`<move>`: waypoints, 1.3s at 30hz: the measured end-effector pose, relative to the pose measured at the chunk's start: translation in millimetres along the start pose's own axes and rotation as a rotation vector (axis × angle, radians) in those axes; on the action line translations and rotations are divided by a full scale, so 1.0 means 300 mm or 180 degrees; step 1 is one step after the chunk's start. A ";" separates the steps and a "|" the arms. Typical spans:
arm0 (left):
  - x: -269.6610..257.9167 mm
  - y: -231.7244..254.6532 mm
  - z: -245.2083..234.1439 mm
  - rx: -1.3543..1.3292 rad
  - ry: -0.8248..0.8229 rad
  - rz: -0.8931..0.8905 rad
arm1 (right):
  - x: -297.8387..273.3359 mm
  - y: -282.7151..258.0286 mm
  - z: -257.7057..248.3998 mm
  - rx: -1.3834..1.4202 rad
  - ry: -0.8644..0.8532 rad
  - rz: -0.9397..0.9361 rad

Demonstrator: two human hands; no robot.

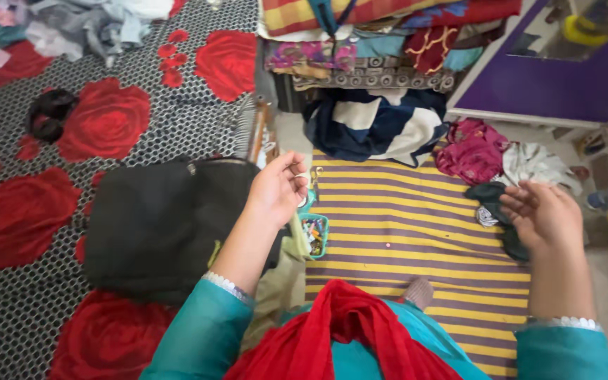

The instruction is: The person packs a blue pouch with small items and places it into a black backpack. They then open a wardrobe, close it, and fold two pieces of clothing on the bed.

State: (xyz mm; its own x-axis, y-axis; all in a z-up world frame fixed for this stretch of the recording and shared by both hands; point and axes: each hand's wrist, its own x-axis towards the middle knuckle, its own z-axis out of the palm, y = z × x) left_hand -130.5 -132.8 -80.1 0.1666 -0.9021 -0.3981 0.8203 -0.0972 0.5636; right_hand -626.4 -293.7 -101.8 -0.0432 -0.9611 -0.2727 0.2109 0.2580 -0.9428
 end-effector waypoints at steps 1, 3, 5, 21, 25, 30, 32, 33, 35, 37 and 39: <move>0.031 -0.026 0.036 -0.0001 -0.0065 -0.0012 | 0.030 -0.004 -0.043 0.0013 0.0052 0.0041; 0.104 -0.087 0.120 0.0058 -0.0155 -0.0052 | 0.103 -0.016 -0.146 0.0021 0.0150 0.0111; 0.183 -0.151 0.209 0.0149 -0.0205 -0.0096 | 0.187 -0.029 -0.253 0.0229 0.0078 0.0124; 0.637 -0.503 0.908 0.0306 -0.0370 -0.0278 | 0.613 -0.504 -0.681 0.0149 0.0142 -0.0179; 0.783 -0.515 1.005 0.0378 -0.0423 -0.0359 | 0.734 -0.487 -0.710 0.0195 0.0086 -0.0084; 1.052 -0.540 1.113 0.0295 -0.0565 -0.0395 | 0.963 -0.491 -0.748 0.0264 0.0162 0.0006; 1.184 -0.549 1.167 0.0274 -0.0588 -0.0374 | 1.074 -0.535 -0.784 0.0117 0.0227 -0.0003; 1.256 -0.549 1.192 0.0230 -0.0648 -0.0385 | 1.137 -0.552 -0.790 0.0075 0.0263 -0.0013; 1.392 -0.551 1.246 0.0138 -0.0754 -0.0407 | 1.253 -0.598 -0.814 0.0181 0.0386 -0.0184; 1.525 -0.569 1.326 0.0119 -0.0567 -0.0497 | 1.349 -0.645 -0.845 0.0281 0.0448 -0.0258; 1.636 -0.573 1.408 0.0195 -0.0516 -0.0589 | 1.432 -0.675 -0.853 0.0422 0.0450 -0.0270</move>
State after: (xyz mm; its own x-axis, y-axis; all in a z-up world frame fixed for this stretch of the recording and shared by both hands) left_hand -420.7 -736.5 -66.6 -0.0772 -0.9218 -0.3799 0.7931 -0.2877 0.5368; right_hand -937.6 -733.6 -77.0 -0.2009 -0.9531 -0.2262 0.3268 0.1525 -0.9327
